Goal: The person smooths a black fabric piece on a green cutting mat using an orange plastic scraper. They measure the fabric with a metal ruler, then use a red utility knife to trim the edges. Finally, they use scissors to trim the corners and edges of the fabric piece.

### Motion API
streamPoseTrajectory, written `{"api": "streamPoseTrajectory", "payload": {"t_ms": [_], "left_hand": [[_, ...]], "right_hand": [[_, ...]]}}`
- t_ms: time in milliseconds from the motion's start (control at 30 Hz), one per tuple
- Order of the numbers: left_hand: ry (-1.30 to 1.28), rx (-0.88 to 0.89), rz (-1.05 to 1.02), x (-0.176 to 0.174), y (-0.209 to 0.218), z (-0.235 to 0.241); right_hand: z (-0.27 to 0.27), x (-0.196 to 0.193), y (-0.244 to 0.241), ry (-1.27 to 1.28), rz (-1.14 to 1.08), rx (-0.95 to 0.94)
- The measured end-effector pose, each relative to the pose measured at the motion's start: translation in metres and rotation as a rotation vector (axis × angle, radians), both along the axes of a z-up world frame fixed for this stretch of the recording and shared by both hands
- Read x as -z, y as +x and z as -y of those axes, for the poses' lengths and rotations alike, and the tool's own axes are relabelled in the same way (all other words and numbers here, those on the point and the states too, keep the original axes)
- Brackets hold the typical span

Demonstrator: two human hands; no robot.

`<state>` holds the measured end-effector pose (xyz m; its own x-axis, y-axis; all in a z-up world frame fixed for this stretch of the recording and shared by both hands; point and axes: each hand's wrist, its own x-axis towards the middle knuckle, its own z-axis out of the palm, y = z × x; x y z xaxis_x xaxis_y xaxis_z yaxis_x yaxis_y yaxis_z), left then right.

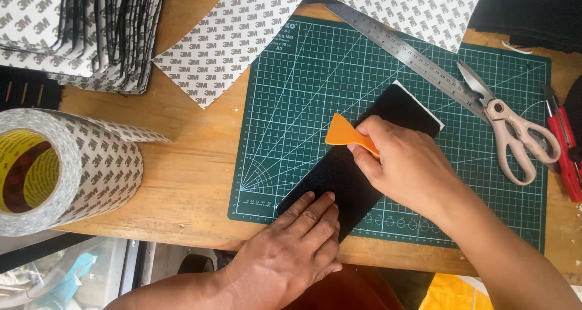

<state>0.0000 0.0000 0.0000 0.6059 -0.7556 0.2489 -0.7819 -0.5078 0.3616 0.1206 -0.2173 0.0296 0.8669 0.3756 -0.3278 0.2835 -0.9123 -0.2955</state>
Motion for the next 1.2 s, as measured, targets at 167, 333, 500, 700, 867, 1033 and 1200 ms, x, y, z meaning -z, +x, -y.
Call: {"api": "streamPoseTrajectory", "payload": {"t_ms": [167,333,500,700,867,1033,1200], "left_hand": [[-0.029,-0.036,-0.050,0.030,-0.013,0.008],[-0.023,-0.004,-0.027,0.012,-0.005,0.003],[-0.009,-0.042,-0.033,0.029,-0.013,0.010],[0.012,-0.057,-0.060,0.047,-0.018,0.013],[0.037,0.000,0.007,-0.010,0.015,-0.009],[0.340,-0.098,0.193,-0.020,0.024,-0.012],[0.114,-0.233,0.169,-0.009,0.009,-0.008]], "right_hand": [[-0.003,-0.002,0.001,-0.090,-0.039,0.052],[0.001,0.002,-0.002,0.051,0.003,0.151],[0.013,-0.009,-0.008,0.121,0.029,0.281],[0.035,-0.024,-0.013,0.176,0.148,0.480],[0.083,-0.022,-0.073,-0.053,-0.326,0.420],[0.096,-0.019,-0.104,-0.467,-1.027,0.164],[0.101,-0.020,-0.117,-0.445,-0.807,0.613]]}}
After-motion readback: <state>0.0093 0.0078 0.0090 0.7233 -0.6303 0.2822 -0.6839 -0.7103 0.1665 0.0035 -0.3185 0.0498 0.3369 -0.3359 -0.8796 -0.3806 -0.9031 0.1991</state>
